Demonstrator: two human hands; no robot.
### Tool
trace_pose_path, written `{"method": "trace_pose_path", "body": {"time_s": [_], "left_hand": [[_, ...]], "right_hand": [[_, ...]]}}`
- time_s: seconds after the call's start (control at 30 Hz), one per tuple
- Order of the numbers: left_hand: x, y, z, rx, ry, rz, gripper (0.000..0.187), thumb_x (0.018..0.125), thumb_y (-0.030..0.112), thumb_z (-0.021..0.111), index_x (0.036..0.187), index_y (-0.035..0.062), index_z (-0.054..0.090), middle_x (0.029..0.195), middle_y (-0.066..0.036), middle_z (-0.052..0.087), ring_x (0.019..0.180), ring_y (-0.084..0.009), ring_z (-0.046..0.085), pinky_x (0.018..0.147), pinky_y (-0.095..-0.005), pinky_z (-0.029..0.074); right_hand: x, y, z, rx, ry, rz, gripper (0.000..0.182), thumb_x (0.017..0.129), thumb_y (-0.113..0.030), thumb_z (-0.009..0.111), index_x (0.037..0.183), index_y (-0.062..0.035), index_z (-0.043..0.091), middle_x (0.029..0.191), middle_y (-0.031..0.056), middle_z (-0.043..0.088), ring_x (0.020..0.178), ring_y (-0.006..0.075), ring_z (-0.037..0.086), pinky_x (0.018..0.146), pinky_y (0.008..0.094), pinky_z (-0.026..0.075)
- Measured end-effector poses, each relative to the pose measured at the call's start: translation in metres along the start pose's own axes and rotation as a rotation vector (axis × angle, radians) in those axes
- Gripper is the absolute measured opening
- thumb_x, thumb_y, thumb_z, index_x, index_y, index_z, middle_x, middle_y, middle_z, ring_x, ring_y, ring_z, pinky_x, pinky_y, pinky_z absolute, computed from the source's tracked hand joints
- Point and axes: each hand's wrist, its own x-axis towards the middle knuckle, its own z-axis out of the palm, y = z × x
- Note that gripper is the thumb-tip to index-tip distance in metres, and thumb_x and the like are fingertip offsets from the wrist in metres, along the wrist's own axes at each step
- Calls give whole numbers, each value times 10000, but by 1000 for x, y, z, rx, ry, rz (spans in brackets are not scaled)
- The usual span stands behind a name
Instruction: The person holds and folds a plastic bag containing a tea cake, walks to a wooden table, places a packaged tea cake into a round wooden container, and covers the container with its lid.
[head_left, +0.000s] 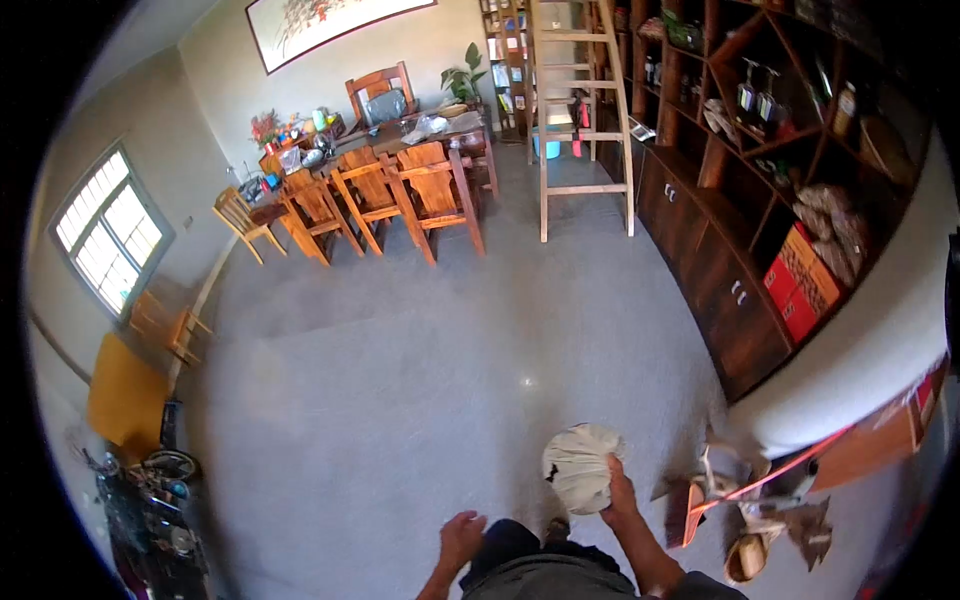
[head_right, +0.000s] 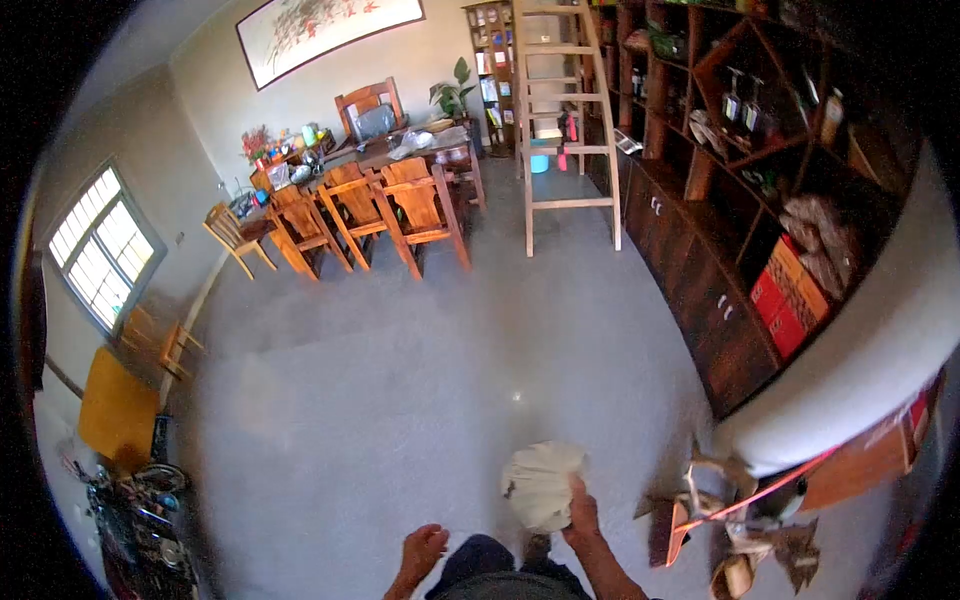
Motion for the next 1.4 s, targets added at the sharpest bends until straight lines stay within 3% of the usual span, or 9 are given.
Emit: {"method": "trace_pose_path", "body": {"time_s": [0.17, 0.27, 0.37, 0.63, 0.97, 1.07, 1.2, 1.3, 1.4], "left_hand": [[110, 70, -13, -181, 68, -89, 411, 904, 284, 713, 1161, -32, 661, 889, -110, 716, 738, -179, 692, 636, -313, 561], [212, 67, 0, -96, 42, 78, 373, 906, 279, 704, 1121, -26, 681, 874, -99, 714, 734, -172, 689, 634, -310, 557], [308, 151, -3, -63, -26, 46, 381, 918, 313, 679, 1091, -25, 696, 876, -93, 716, 738, -178, 691, 647, -313, 558], [507, 369, -7, 140, -35, 399, 411, 930, 330, 669, 1136, -26, 679, 957, -157, 732, 885, -213, 689, 801, -355, 543], [745, 482, 35, -23, 77, 219, 363, 931, 336, 669, 1083, 9, 709, 833, -72, 709, 748, -142, 658, 675, -301, 540], [794, 502, 28, -61, 174, 195, 337, 928, 319, 672, 1060, 12, 714, 797, -51, 700, 706, -127, 650, 630, -290, 534], [850, 549, 13, -50, 310, 222, 250, 895, 259, 677, 980, 30, 728, 735, -25, 675, 656, -111, 618, 585, -287, 512], [897, 594, 12, -94, 340, 44, 273, 872, 258, 660, 910, -6, 714, 728, -131, 684, 690, -185, 641, 662, -349, 511], [967, 627, 12, 43, 317, 68, 296, 871, 275, 666, 866, -20, 698, 706, -137, 669, 675, -198, 637, 652, -359, 506]], "right_hand": [[131, -56, 92, -54, -101, 35, 586, 1014, -460, 501, 1383, -5, 497, 1307, 151, 620, 1162, 274, 627, 1012, 412, 502], [221, -70, 112, -42, -145, 51, 598, 1012, -454, 502, 1404, -3, 474, 1327, 145, 607, 1181, 279, 615, 1017, 413, 497], [277, -107, 172, 44, -38, -23, 570, 958, -437, 620, 1319, -3, 538, 1239, 133, 648, 1105, 264, 651, 934, 431, 543], [432, -203, 219, 85, -45, -147, 626, 990, -474, 530, 1393, 1, 472, 1308, 169, 614, 1164, 319, 620, 997, 456, 516], [701, -295, 312, 31, -12, -20, 627, 987, -457, 559, 1397, 9, 472, 1344, 158, 590, 1211, 300, 590, 1041, 435, 483], [766, -340, 366, -39, -144, 37, 592, 1018, -435, 487, 1422, -4, 463, 1376, 149, 577, 1236, 288, 582, 1070, 413, 459], [850, -389, 428, -68, -153, 66, 626, 980, -446, 584, 1372, 32, 486, 1319, 150, 599, 1186, 274, 602, 1016, 409, 497], [917, -410, 464, -84, -196, 86, 628, 976, -462, 584, 1372, 16, 491, 1328, 140, 589, 1158, 268, 610, 1006, 393, 496], [983, -424, 501, -102, -168, 65, 622, 985, -459, 568, 1381, 13, 485, 1331, 137, 586, 1149, 269, 612, 1012, 387, 489]]}}
